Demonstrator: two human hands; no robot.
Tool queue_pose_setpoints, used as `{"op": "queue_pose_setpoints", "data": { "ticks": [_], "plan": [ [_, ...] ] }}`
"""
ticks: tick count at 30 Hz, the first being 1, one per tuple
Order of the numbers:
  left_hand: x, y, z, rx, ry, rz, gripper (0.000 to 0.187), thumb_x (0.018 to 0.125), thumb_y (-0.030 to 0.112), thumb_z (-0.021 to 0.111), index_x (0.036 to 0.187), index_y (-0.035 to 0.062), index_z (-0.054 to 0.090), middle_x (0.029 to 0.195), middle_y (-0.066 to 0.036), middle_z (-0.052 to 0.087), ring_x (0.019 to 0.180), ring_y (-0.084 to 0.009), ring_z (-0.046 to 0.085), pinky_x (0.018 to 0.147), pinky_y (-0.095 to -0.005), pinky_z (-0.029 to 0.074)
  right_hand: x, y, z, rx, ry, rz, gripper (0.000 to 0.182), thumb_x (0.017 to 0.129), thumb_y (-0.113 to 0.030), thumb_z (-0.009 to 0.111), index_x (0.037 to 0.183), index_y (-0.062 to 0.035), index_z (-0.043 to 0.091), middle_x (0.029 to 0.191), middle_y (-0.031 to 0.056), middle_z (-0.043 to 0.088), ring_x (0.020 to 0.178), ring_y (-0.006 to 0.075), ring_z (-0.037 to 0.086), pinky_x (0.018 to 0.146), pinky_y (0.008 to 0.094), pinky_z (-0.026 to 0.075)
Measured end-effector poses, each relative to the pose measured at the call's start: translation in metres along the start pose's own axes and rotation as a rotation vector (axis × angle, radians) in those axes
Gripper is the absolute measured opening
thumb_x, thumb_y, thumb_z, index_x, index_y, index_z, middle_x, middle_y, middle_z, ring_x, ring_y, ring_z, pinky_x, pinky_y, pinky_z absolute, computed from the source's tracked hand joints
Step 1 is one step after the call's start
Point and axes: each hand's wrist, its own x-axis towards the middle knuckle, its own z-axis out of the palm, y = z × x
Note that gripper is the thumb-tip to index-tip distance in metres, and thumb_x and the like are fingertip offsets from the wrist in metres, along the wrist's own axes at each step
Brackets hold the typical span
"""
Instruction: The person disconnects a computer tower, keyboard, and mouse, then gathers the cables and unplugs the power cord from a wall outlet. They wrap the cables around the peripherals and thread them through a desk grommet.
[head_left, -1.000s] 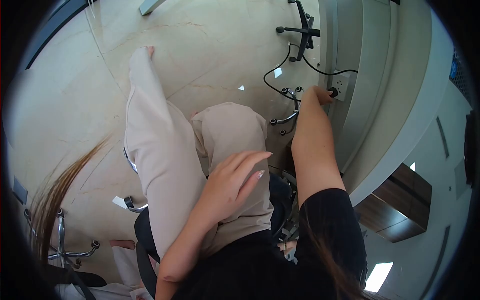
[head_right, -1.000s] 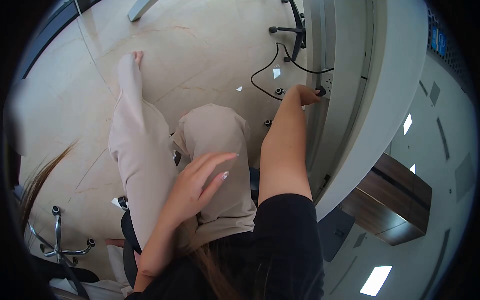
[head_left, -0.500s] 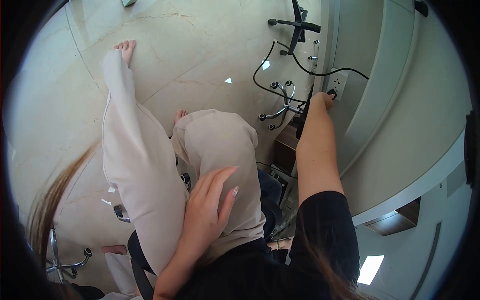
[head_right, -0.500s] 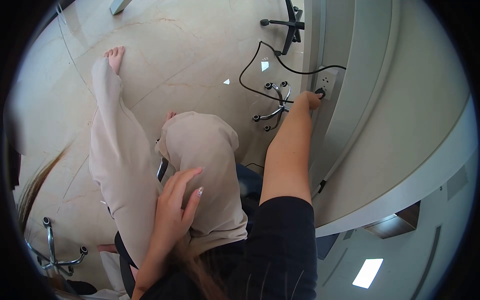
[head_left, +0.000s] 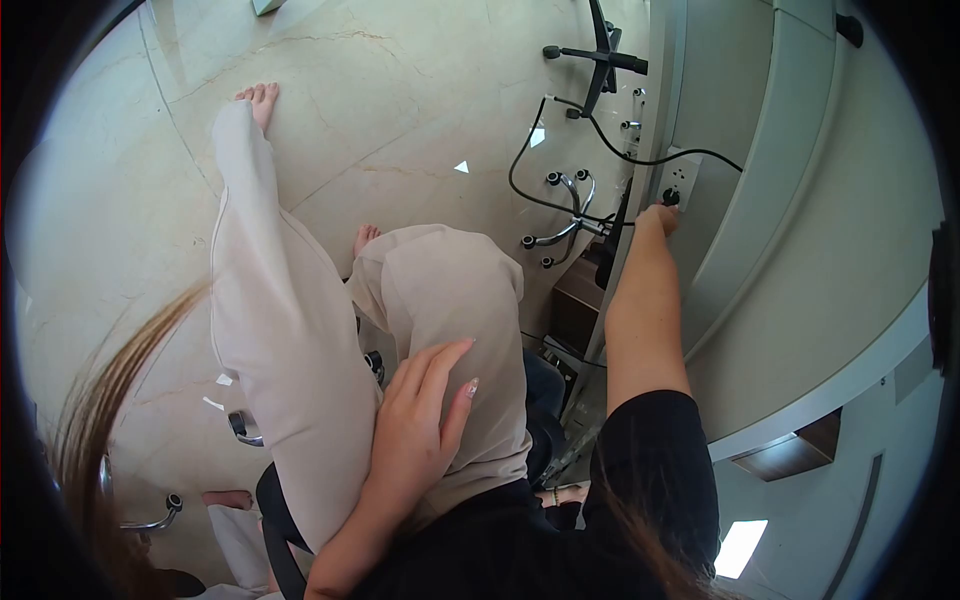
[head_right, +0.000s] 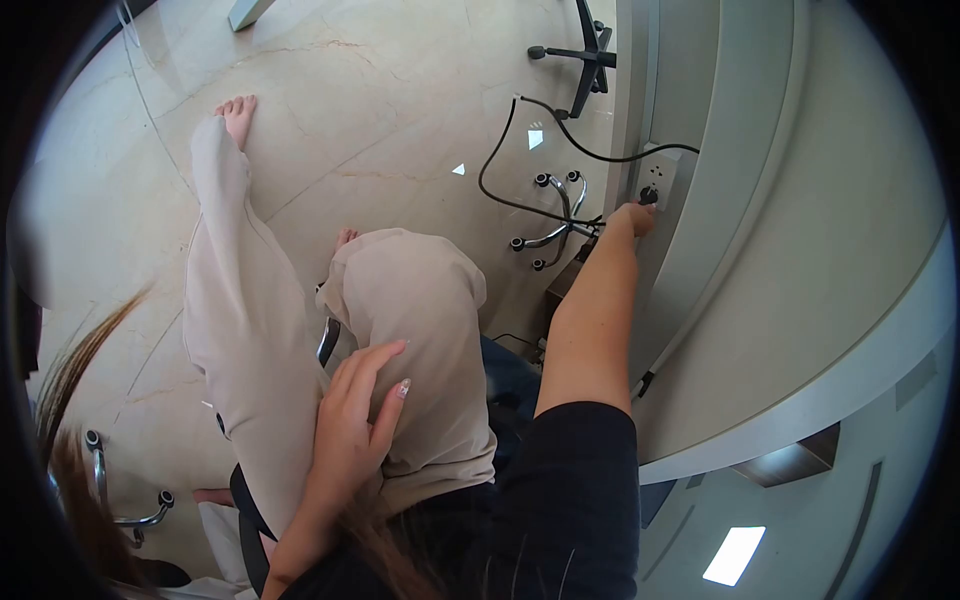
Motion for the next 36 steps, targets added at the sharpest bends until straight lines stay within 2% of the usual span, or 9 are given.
{"op": "queue_pose_setpoints", "data": {
  "ticks": [4, 8, 15, 21, 25, 27, 31, 35, 36],
  "plan": [
    [0.001, -0.001, 0.003, 0.001, -0.001, -0.019, 0.031, 0.085, 0.003, 0.059, 0.115, 0.0001, 0.055, 0.108, -0.017, 0.059, 0.102, -0.034, 0.056, 0.088, -0.0363, 0.044, 0.034, 0.013, 0.016, -0.149, 0.003, -0.058, 0.057, 0.098, -0.039, 0.039, 0.095, 0.0124, 0.063, 0.094, 0.0271, 0.065, 0.09, 0.038, 0.065, 0.077, 0.0446, 0.054],
    [-0.001, 0.0, 0.003, 0.037, -0.008, -0.014, 0.031, 0.084, 0.002, 0.059, 0.115, -0.0001, 0.055, 0.108, -0.017, 0.059, 0.101, -0.0337, 0.057, 0.088, -0.036, 0.044, 0.078, 0.029, 0.05, -0.322, 0.014, -0.162, 0.047, 0.094, -0.037, 0.052, 0.1, 0.0089, 0.06, 0.085, 0.0192, 0.067, 0.058, 0.0294, 0.066, 0.047, 0.036, 0.053],
    [-0.004, -0.001, -0.005, 0.031, 0.005, -0.036, 0.034, 0.086, 0.005, 0.059, 0.118, -0.0002, 0.053, 0.111, -0.016, 0.058, 0.102, -0.0334, 0.056, 0.087, -0.0384, 0.044, -0.013, -0.04, -0.004, -0.252, -0.121, -0.01, 0.042, 0.093, -0.03, 0.056, 0.103, 0.0102, 0.059, 0.086, 0.0204, 0.066, 0.07, 0.0285, 0.068, 0.049, 0.0335, 0.054],
    [-0.003, -0.001, -0.006, 0.032, 0.018, -0.04, 0.033, 0.085, 0.003, 0.059, 0.118, -0.0002, 0.053, 0.111, -0.018, 0.057, 0.104, -0.0342, 0.056, 0.089, -0.037, 0.044, 0.019, -0.014, 0.02, -0.256, 0.027, -0.252, 0.041, 0.09, -0.029, 0.056, 0.091, 0.0118, 0.064, 0.089, 0.0276, 0.066, 0.082, 0.0413, 0.066, 0.07, 0.045, 0.055],
    [0.001, 0.002, -0.005, 0.057, 0.029, -0.01, 0.033, 0.085, 0.004, 0.059, 0.117, 0.0, 0.054, 0.111, -0.019, 0.057, 0.104, -0.0352, 0.056, 0.089, -0.0366, 0.044, 0.003, -0.012, 0.012, -0.335, 0.079, -0.19, 0.055, 0.09, -0.039, 0.053, 0.099, 0.0145, 0.062, 0.103, 0.0298, 0.063, 0.098, 0.0394, 0.063, 0.084, 0.0459, 0.05],
    [0.002, -0.001, -0.003, 0.058, 0.034, 0.022, 0.033, 0.086, 0.006, 0.059, 0.117, 0.0007, 0.053, 0.11, -0.018, 0.058, 0.104, -0.0351, 0.056, 0.089, -0.0373, 0.044, 0.017, 0.014, 0.027, -0.238, 0.122, -0.324, 0.061, 0.09, -0.049, 0.05, 0.085, 0.0094, 0.067, 0.085, 0.0288, 0.065, 0.079, 0.0451, 0.064, 0.07, 0.0496, 0.052],
    [0.002, -0.007, 0.01, 0.09, 0.079, 0.12, 0.033, 0.086, 0.008, 0.059, 0.118, 0.0016, 0.053, 0.111, -0.017, 0.058, 0.104, -0.0332, 0.056, 0.091, -0.037, 0.045, -0.05, 0.021, 0.036, -0.011, 0.267, -0.391, 0.08, 0.087, -0.06, 0.047, 0.134, 0.0037, 0.04, 0.125, 0.0288, 0.051, 0.113, 0.0428, 0.052, 0.095, 0.0496, 0.043],
    [0.007, -0.02, 0.021, 0.087, 0.122, 0.212, 0.029, 0.089, 0.009, 0.056, 0.117, 0.001, 0.054, 0.11, -0.016, 0.061, 0.102, -0.0292, 0.06, 0.089, -0.0345, 0.047, -0.131, 0.038, 0.038, -0.381, 0.277, -0.572, 0.068, 0.094, -0.048, 0.043, 0.144, -0.0056, 0.027, 0.144, 0.0244, 0.032, 0.131, 0.0396, 0.035, 0.102, 0.0511, 0.034],
    [0.009, -0.016, 0.023, 0.028, 0.116, 0.221, 0.027, 0.09, 0.009, 0.056, 0.116, 0.0009, 0.054, 0.11, -0.016, 0.061, 0.102, -0.0277, 0.061, 0.089, -0.0339, 0.048, -0.171, 0.011, 0.004, -0.277, 0.017, -0.676, 0.058, 0.095, -0.039, 0.044, 0.141, -0.0054, 0.033, 0.143, 0.023, 0.034, 0.131, 0.039, 0.035, 0.104, 0.05, 0.032]
  ]
}}
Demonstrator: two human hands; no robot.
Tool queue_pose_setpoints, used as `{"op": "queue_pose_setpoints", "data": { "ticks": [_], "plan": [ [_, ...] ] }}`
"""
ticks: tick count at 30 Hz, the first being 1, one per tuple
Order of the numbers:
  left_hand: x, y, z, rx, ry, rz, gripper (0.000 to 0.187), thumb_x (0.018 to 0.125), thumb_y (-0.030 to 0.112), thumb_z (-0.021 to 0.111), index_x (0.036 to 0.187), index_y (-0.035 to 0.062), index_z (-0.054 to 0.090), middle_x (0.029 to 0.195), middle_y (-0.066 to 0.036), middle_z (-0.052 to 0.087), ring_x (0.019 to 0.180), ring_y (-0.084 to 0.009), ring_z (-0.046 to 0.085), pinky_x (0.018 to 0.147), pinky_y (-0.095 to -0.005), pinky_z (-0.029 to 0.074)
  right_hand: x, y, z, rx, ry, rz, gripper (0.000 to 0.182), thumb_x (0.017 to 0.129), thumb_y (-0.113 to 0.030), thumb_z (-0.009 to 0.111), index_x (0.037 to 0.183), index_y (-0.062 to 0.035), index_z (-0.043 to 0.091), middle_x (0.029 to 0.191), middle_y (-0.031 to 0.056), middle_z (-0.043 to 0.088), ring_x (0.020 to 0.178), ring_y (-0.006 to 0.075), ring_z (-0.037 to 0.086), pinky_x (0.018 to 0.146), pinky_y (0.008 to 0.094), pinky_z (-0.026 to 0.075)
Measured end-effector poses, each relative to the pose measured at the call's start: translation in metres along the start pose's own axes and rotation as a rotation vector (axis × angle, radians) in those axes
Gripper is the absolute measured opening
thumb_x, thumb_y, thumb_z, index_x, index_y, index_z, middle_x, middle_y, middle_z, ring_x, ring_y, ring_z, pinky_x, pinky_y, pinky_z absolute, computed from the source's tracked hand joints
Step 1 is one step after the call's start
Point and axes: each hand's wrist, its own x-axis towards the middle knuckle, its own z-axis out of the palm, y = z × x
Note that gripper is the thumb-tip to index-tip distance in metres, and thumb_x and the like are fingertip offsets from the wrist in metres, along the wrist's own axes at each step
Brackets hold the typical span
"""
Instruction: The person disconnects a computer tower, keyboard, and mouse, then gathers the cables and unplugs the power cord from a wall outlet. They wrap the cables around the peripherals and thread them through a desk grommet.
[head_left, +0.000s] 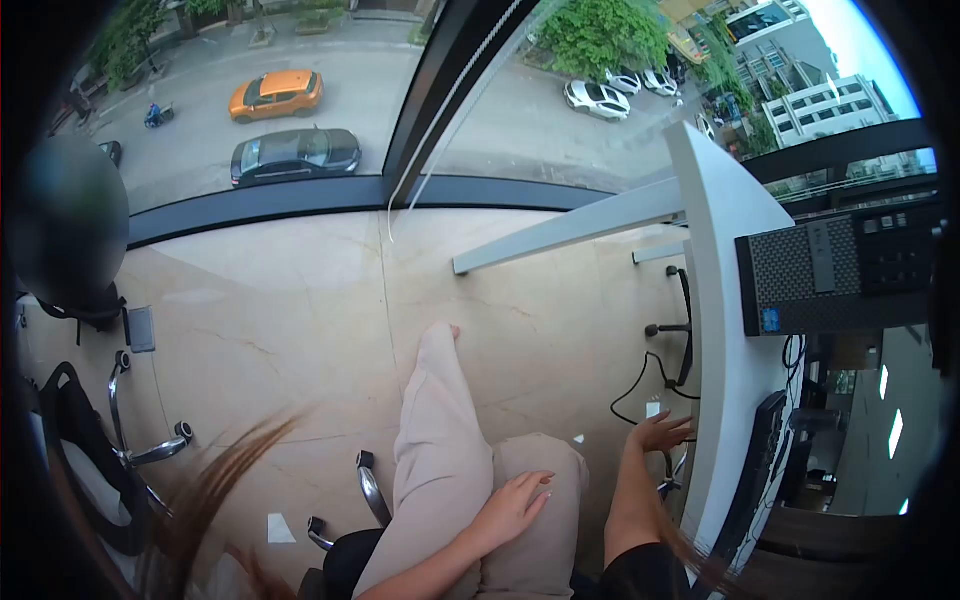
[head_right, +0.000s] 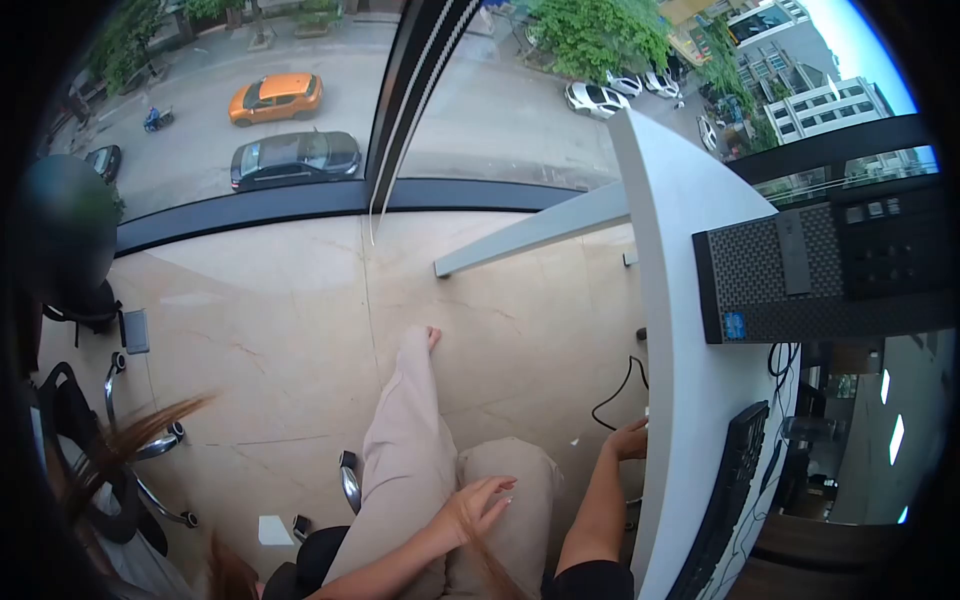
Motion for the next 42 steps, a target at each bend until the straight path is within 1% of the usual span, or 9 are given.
{"op": "queue_pose_setpoints", "data": {
  "ticks": [3, 6, 9, 11, 13, 16, 22, 31, 42],
  "plan": [
    [0.011, 0.025, -0.018, -0.168, 0.124, 0.065, 0.022, 0.094, 0.008, 0.052, 0.113, -0.0008, 0.056, 0.106, -0.013, 0.065, 0.099, -0.0199, 0.064, 0.085, -0.0306, 0.05, -0.065, -0.064, -0.096, 0.533, -0.294, -0.646, 0.033, 0.094, -0.019, 0.05, 0.122, -0.0016, 0.055, 0.135, 0.0196, 0.047, 0.128, 0.0357, 0.039, 0.106, 0.0468, 0.027],
    [0.012, 0.078, -0.056, -0.21, 0.392, 0.218, 0.022, 0.094, 0.007, 0.051, 0.113, -0.0017, 0.056, 0.101, -0.011, 0.067, 0.096, -0.0158, 0.064, 0.085, -0.0277, 0.048, -0.135, -0.11, -0.221, 1.12, -0.538, -0.975, 0.014, 0.082, -0.001, 0.061, 0.095, -0.0001, 0.066, 0.096, 0.0118, 0.066, 0.094, 0.0321, 0.062, 0.085, 0.0408, 0.048],
    [-0.022, 0.175, -0.102, -0.244, 0.562, 0.566, 0.021, 0.092, 0.004, 0.051, 0.112, -0.0017, 0.056, 0.097, -0.011, 0.064, 0.092, -0.016, 0.062, 0.084, -0.0286, 0.048, -0.109, -0.167, -0.387, 1.46, -0.205, -1.139, 0.014, 0.078, 0.001, 0.064, 0.092, -0.0006, 0.066, 0.084, 0.0095, 0.067, 0.083, 0.0283, 0.064, 0.076, 0.037, 0.052],
    [-0.073, 0.253, -0.119, -0.115, 0.568, 0.897, 0.017, 0.091, 0.001, 0.049, 0.106, -0.001, 0.056, 0.093, -0.011, 0.061, 0.085, -0.0191, 0.059, 0.08, -0.0311, 0.048, -0.055, -0.172, -0.482, 1.682, 0.024, -0.914, 0.019, 0.087, -0.002, 0.057, 0.106, 0.0008, 0.06, 0.084, 0.0119, 0.064, 0.074, 0.0267, 0.061, 0.067, 0.0358, 0.05],
    [-0.125, 0.306, -0.119, -0.055, 0.428, 1.233, 0.015, 0.094, 0.014, 0.052, 0.097, -0.0006, 0.056, 0.085, -0.013, 0.061, 0.075, -0.0202, 0.057, 0.069, -0.0303, 0.046, -0.002, -0.156, -0.555, 1.86, 0.353, -0.842, 0.034, 0.097, -0.023, 0.046, 0.12, 0.0026, 0.05, 0.098, 0.0116, 0.057, 0.073, 0.0233, 0.054, 0.063, 0.0335, 0.045],
    [-0.204, 0.368, -0.096, 0.02, 0.13, 1.476, 0.02, 0.097, 0.021, 0.048, 0.086, 0.0056, 0.056, 0.076, -0.01, 0.064, 0.062, -0.0211, 0.055, 0.058, -0.03, 0.044, 0.053, -0.103, -0.624, 1.834, 0.736, -1.045, 0.033, 0.096, -0.021, 0.047, 0.119, 0.0026, 0.05, 0.097, 0.0116, 0.058, 0.073, 0.0236, 0.054, 0.064, 0.0337, 0.045],
    [-0.308, 0.395, -0.014, 0.213, 0.22, 1.45, 0.016, 0.083, 0.006, 0.063, 0.08, 0.0093, 0.048, 0.074, -0.003, 0.055, 0.06, -0.0181, 0.051, 0.05, -0.0292, 0.041, 0.081, -0.003, -0.675, 1.541, 0.952, -1.4, 0.031, 0.095, -0.019, 0.049, 0.117, 0.0025, 0.052, 0.096, 0.0115, 0.058, 0.074, 0.0242, 0.054, 0.064, 0.0343, 0.045],
    [-0.341, 0.396, 0.013, 0.286, -0.244, 1.746, 0.006, 0.088, 0.004, 0.054, 0.094, 0.0037, 0.055, 0.097, -0.006, 0.06, 0.081, -0.02, 0.059, 0.065, -0.0315, 0.054, 0.093, 0.099, -0.693, 1.308, 0.995, -1.372, 0.028, 0.093, -0.016, 0.052, 0.114, 0.0023, 0.053, 0.094, 0.0115, 0.06, 0.074, 0.0252, 0.055, 0.066, 0.0352, 0.046],
    [-0.384, 0.388, 0.058, 0.242, -0.27, 1.9, 0.019, 0.092, 0.007, 0.051, 0.111, 0.0073, 0.053, 0.106, -0.006, 0.06, 0.099, -0.02, 0.055, 0.08, -0.032, 0.051, 0.112, 0.153, -0.694, 1.232, 1.062, -1.38, 0.024, 0.09, -0.012, 0.056, 0.11, 0.0021, 0.055, 0.091, 0.0115, 0.061, 0.075, 0.0263, 0.056, 0.067, 0.0363, 0.046]
  ]
}}
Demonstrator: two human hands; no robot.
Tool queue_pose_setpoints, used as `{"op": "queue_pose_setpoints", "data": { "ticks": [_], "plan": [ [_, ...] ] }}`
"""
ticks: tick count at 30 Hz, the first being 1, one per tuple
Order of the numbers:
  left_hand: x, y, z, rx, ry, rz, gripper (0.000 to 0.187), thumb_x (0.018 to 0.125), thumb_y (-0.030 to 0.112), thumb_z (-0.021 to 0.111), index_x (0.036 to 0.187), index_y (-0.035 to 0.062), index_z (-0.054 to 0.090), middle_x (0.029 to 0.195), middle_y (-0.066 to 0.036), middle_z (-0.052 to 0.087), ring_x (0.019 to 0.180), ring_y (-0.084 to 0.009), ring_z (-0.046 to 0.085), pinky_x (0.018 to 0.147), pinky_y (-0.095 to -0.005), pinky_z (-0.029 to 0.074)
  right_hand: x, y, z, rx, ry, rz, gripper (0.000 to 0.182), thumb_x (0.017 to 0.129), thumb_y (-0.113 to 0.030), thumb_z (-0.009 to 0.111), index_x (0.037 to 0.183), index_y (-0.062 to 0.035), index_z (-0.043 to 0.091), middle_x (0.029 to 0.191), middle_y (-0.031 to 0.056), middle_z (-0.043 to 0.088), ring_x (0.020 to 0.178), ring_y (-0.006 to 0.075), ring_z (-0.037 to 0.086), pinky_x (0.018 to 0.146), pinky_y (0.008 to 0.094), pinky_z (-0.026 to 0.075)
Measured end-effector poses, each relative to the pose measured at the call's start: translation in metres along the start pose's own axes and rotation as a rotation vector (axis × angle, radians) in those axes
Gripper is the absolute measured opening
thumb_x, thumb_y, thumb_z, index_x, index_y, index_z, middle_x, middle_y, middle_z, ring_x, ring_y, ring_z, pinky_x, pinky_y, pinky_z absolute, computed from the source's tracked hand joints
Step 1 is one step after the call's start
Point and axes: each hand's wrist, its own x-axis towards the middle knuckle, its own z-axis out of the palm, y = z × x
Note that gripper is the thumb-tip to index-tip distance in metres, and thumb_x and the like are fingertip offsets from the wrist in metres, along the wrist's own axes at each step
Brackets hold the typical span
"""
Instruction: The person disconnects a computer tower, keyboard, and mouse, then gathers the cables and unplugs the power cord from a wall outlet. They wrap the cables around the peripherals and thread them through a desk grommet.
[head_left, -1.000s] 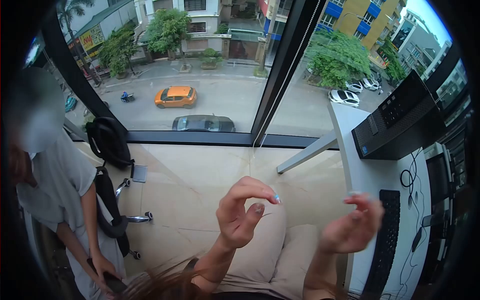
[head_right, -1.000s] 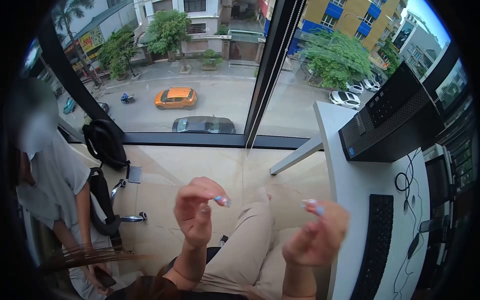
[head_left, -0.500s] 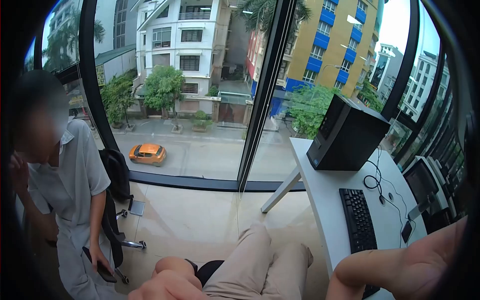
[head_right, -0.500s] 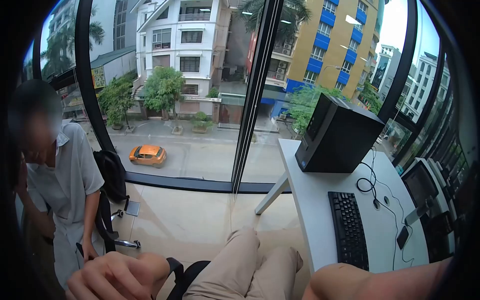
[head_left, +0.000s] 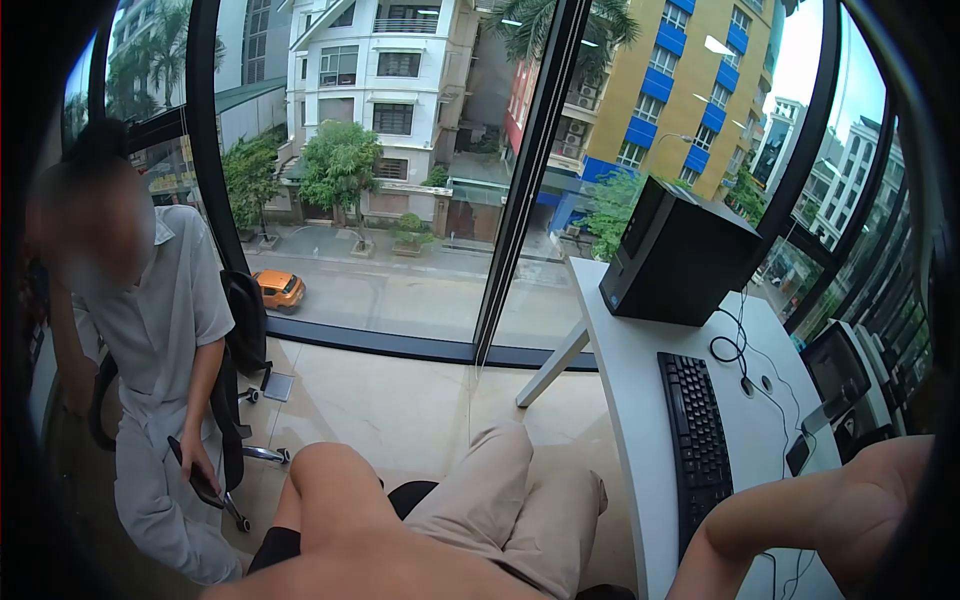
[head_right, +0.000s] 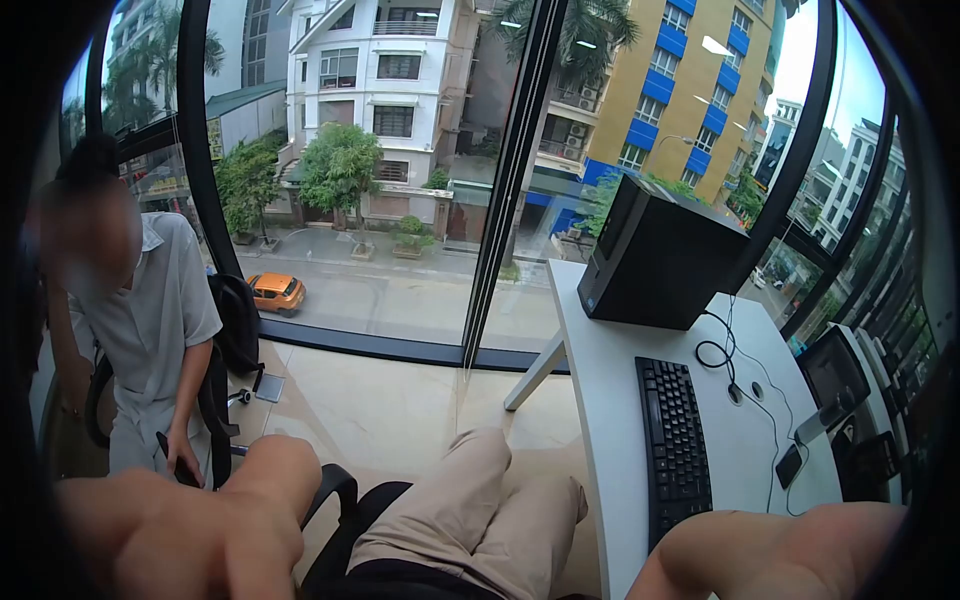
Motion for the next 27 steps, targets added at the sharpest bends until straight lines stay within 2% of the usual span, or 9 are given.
{"op": "queue_pose_setpoints", "data": {
  "ticks": [7, 12, 14, 16, 18, 20, 22, 25, 27],
  "plan": [
    [0.007, 0.024, 0.01, 0.038, 0.107, 0.207, 0.028, 0.094, 0.01, 0.049, 0.121, 0.0097, 0.052, 0.112, -0.007, 0.06, 0.11, -0.0201, 0.052, 0.089, -0.0323, 0.048, -0.001, 0.018, -0.016, -0.017, 0.013, -0.014, 0.022, 0.089, -0.009, 0.059, 0.108, 0.002, 0.057, 0.089, 0.0115, 0.062, 0.075, 0.027, 0.057, 0.068, 0.037, 0.046],
    [-0.011, -0.021, 0.022, 0.117, 0.461, 0.485, 0.005, 0.087, 0.013, 0.062, 0.087, 0.0111, 0.057, 0.079, -0.002, 0.06, 0.076, -0.0128, 0.057, 0.062, -0.0273, 0.045, 0.005, 0.042, -0.033, -0.091, 0.053, -0.021, 0.021, 0.088, -0.007, 0.061, 0.106, 0.0019, 0.058, 0.088, 0.0115, 0.063, 0.075, 0.0276, 0.057, 0.069, 0.0375, 0.046],
    [-0.042, -0.045, 0.015, 0.021, 0.48, 0.19, 0.014, 0.092, 0.017, 0.054, 0.088, 0.0045, 0.059, 0.076, -0.01, 0.058, 0.076, -0.0227, 0.06, 0.073, -0.037, 0.051, 0.006, 0.048, -0.035, -0.095, 0.041, 0.002, 0.021, 0.087, -0.007, 0.061, 0.106, 0.0018, 0.058, 0.088, 0.0115, 0.063, 0.076, 0.0278, 0.057, 0.069, 0.0377, 0.046],
    [-0.094, -0.09, 0.011, 0.01, 0.473, -0.268, 0.023, 0.096, 0.028, 0.048, 0.095, 0.0058, 0.055, 0.082, -0.012, 0.061, 0.077, -0.022, 0.06, 0.067, -0.0345, 0.051, 0.003, 0.046, -0.032, -0.102, 0.016, 0.036, 0.02, 0.087, -0.006, 0.062, 0.105, 0.0018, 0.058, 0.087, 0.0115, 0.063, 0.076, 0.028, 0.057, 0.069, 0.0379, 0.046],
    [-0.146, -0.144, 0.018, 0.099, 0.431, -0.882, 0.024, 0.095, 0.02, 0.046, 0.106, 0.001, 0.056, 0.095, -0.012, 0.063, 0.087, -0.0217, 0.062, 0.079, -0.032, 0.049, -0.009, 0.035, -0.02, -0.088, -0.055, 0.132, 0.02, 0.086, -0.005, 0.063, 0.104, 0.0018, 0.059, 0.087, 0.0114, 0.064, 0.076, 0.0282, 0.057, 0.069, 0.0381, 0.046],
    [-0.205, -0.206, 0.034, 0.077, 0.266, -1.363, 0.039, 0.094, 0.03, 0.053, 0.12, 0.0014, 0.051, 0.11, -0.013, 0.06, 0.104, -0.022, 0.057, 0.086, -0.0324, 0.046, -0.027, 0.017, 0.008, -0.015, -0.212, 0.311, 0.019, 0.086, -0.004, 0.063, 0.104, 0.0017, 0.059, 0.086, 0.0114, 0.064, 0.076, 0.0284, 0.058, 0.07, 0.0383, 0.046],
    [-0.262, -0.241, 0.055, -0.081, 0.133, -1.724, 0.061, 0.093, 0.046, 0.051, 0.137, 0.0065, 0.036, 0.132, -0.015, 0.046, 0.113, -0.0239, 0.053, 0.093, -0.0365, 0.043, -0.065, -0.003, 0.046, 0.173, -0.471, 0.51, 0.031, 0.074, -0.013, 0.074, 0.103, -0.0045, 0.064, 0.085, 0.0062, 0.064, 0.082, 0.0248, 0.058, 0.075, 0.0345, 0.047],
    [-0.298, -0.275, 0.08, -0.501, 0.164, -2.018, 0.067, 0.092, 0.053, 0.048, 0.139, 0.0068, 0.034, 0.133, -0.015, 0.045, 0.115, -0.0252, 0.052, 0.095, -0.0378, 0.043, -0.163, -0.062, 0.083, 0.269, -0.974, 0.751, 0.059, 0.081, -0.034, 0.067, 0.13, -0.0076, 0.049, 0.129, 0.0181, 0.047, 0.117, 0.0342, 0.047, 0.095, 0.04, 0.041],
    [-0.316, -0.296, 0.089, -0.745, 0.364, -1.921, 0.072, 0.09, 0.057, 0.048, 0.137, 0.0052, 0.033, 0.132, -0.014, 0.045, 0.115, -0.0247, 0.052, 0.096, -0.038, 0.044, -0.21, -0.101, 0.082, 0.21, -1.208, 0.835, 0.078, 0.081, -0.042, 0.065, 0.142, -0.0065, 0.032, 0.143, 0.0228, 0.03, 0.13, 0.0375, 0.033, 0.103, 0.044, 0.032]
  ]
}}
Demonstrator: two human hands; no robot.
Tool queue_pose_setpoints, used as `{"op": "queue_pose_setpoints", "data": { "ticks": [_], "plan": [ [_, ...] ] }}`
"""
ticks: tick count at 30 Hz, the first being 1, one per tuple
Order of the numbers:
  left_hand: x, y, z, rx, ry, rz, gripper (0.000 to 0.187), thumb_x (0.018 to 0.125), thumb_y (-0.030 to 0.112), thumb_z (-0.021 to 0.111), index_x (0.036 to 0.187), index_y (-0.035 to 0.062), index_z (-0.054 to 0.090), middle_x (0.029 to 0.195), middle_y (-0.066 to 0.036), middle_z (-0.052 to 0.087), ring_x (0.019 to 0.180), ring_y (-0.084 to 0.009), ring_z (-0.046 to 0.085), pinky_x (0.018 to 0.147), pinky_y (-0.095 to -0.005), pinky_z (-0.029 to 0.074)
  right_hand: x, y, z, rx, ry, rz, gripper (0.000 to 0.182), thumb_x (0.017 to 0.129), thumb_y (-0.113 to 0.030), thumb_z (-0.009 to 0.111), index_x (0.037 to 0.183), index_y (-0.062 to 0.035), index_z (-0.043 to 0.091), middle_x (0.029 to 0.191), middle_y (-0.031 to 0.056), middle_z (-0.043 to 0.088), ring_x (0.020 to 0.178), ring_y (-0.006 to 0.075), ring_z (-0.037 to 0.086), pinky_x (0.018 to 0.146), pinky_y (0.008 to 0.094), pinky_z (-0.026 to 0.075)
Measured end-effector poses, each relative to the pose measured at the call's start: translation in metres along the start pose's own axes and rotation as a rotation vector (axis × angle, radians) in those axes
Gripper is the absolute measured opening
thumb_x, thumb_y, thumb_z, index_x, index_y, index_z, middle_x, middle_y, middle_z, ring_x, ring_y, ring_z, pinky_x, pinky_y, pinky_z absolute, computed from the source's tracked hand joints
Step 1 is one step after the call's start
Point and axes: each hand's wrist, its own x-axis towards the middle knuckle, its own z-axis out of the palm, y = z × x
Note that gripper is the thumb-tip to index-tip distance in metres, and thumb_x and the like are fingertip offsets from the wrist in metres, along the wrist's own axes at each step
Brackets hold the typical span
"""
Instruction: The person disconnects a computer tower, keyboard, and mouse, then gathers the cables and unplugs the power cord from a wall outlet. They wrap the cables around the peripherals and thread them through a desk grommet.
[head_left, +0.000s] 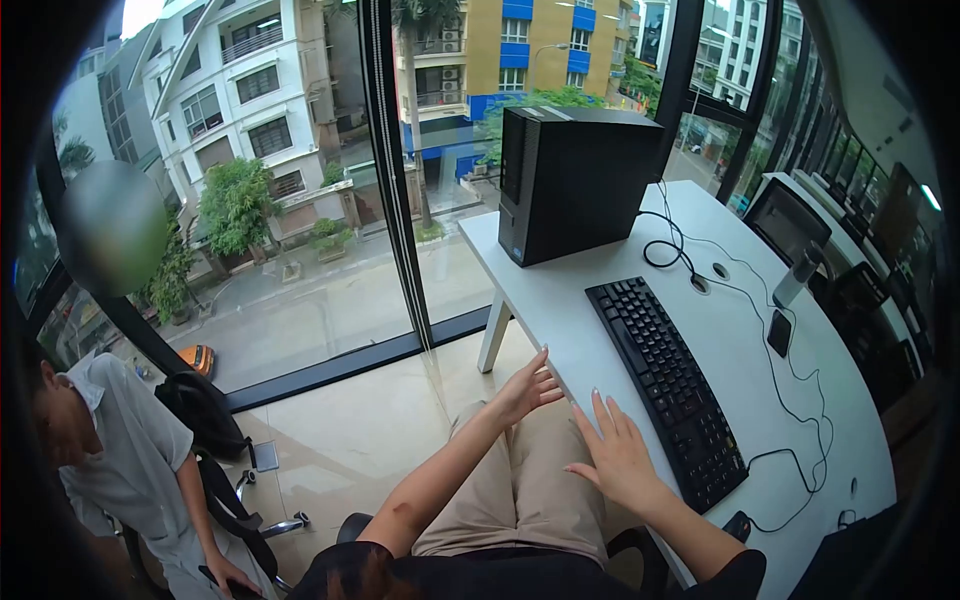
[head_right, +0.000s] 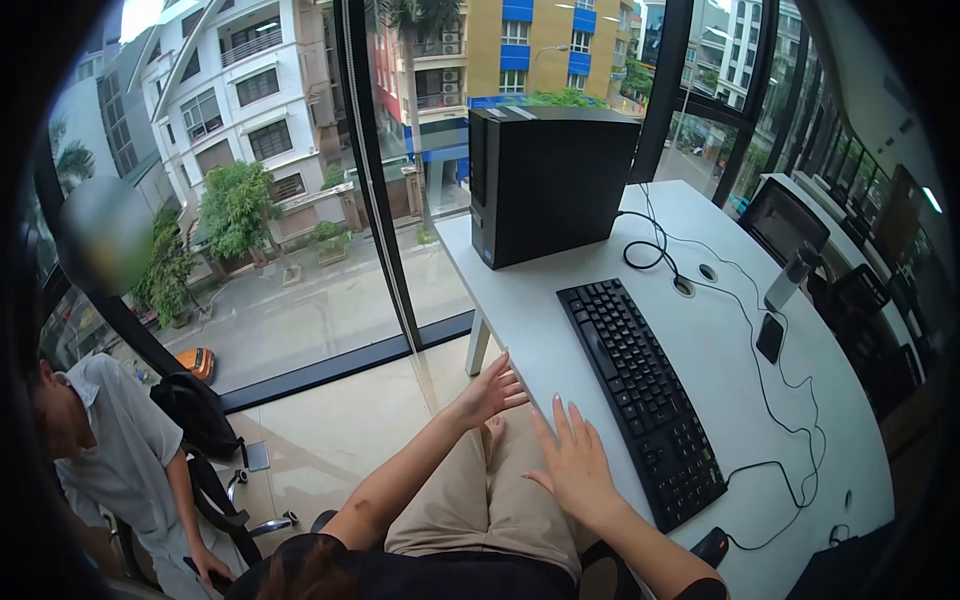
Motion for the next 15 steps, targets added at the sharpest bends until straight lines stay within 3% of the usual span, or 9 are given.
{"op": "queue_pose_setpoints", "data": {
  "ticks": [2, 3, 6, 7, 10, 13, 15],
  "plan": [
    [0.016, 0.012, 0.008, -0.075, 0.007, 0.042, 0.07, 0.09, 0.056, 0.051, 0.135, 0.0043, 0.035, 0.13, -0.013, 0.046, 0.114, -0.023, 0.052, 0.095, -0.0377, 0.044, -0.014, -0.004, 0.028, 0.044, -0.06, 0.133, 0.084, 0.079, -0.043, 0.066, 0.144, -0.0063, 0.027, 0.147, 0.0244, 0.024, 0.135, 0.0373, 0.027, 0.106, 0.0441, 0.029],
    [0.023, 0.014, 0.012, -0.067, 0.098, 0.053, 0.059, 0.088, 0.046, 0.059, 0.127, 0.0061, 0.041, 0.123, -0.01, 0.05, 0.109, -0.0194, 0.054, 0.091, -0.0381, 0.046, -0.015, -0.009, 0.031, -0.009, -0.061, 0.17, 0.084, 0.079, -0.036, 0.067, 0.145, -0.0057, 0.024, 0.148, 0.0218, 0.025, 0.136, 0.035, 0.027, 0.108, 0.0437, 0.027],
    [0.043, 0.002, 0.002, -0.053, 0.115, -0.001, 0.049, 0.085, 0.034, 0.064, 0.121, 0.0069, 0.044, 0.115, -0.007, 0.054, 0.104, -0.0168, 0.055, 0.087, -0.0371, 0.048, -0.01, -0.006, 0.056, -0.003, 0.03, 0.278, 0.081, 0.079, -0.027, 0.067, 0.145, -0.006, 0.025, 0.148, 0.018, 0.029, 0.135, 0.032, 0.03, 0.108, 0.0439, 0.028],
    [0.042, 0.003, 0.001, -0.053, 0.093, -0.021, 0.047, 0.083, 0.029, 0.064, 0.12, 0.0066, 0.044, 0.11, -0.005, 0.057, 0.101, -0.0166, 0.057, 0.083, -0.0356, 0.05, -0.004, -0.009, 0.052, 0.166, 0.113, 0.35, 0.078, 0.078, -0.019, 0.066, 0.145, -0.0071, 0.028, 0.146, 0.0134, 0.033, 0.133, 0.0292, 0.035, 0.108, 0.0435, 0.028],
    [0.041, -0.003, 0.003, -0.052, 0.146, 0.05, 0.044, 0.084, 0.027, 0.062, 0.118, 0.0035, 0.047, 0.108, -0.008, 0.058, 0.093, -0.018, 0.062, 0.077, -0.0354, 0.053, 0.022, -0.011, 0.049, 0.1, 0.199, 0.44, 0.072, 0.079, -0.018, 0.064, 0.143, -0.0096, 0.033, 0.144, 0.0132, 0.037, 0.129, 0.0278, 0.04, 0.105, 0.0429, 0.031],
    [0.037, 0.002, 0.011, -0.091, 0.155, 0.085, 0.04, 0.085, 0.023, 0.059, 0.116, 0.0, 0.047, 0.104, -0.009, 0.06, 0.091, -0.0175, 0.063, 0.074, -0.0336, 0.054, 0.037, -0.007, 0.065, -0.305, 0.15, 0.484, 0.059, 0.086, -0.018, 0.052, 0.143, -0.0186, 0.036, 0.143, 0.0077, 0.04, 0.129, 0.0244, 0.041, 0.104, 0.0392, 0.035],
    [0.038, -0.001, 0.007, -0.104, 0.144, 0.067, 0.037, 0.085, 0.022, 0.059, 0.113, 0.0023, 0.048, 0.102, -0.008, 0.06, 0.091, -0.0169, 0.062, 0.074, -0.0328, 0.054, 0.03, -0.007, 0.074, -0.309, 0.189, 0.493, 0.055, 0.088, -0.019, 0.047, 0.142, -0.0211, 0.038, 0.143, 0.0059, 0.041, 0.127, 0.0235, 0.043, 0.102, 0.0377, 0.037]
  ]
}}
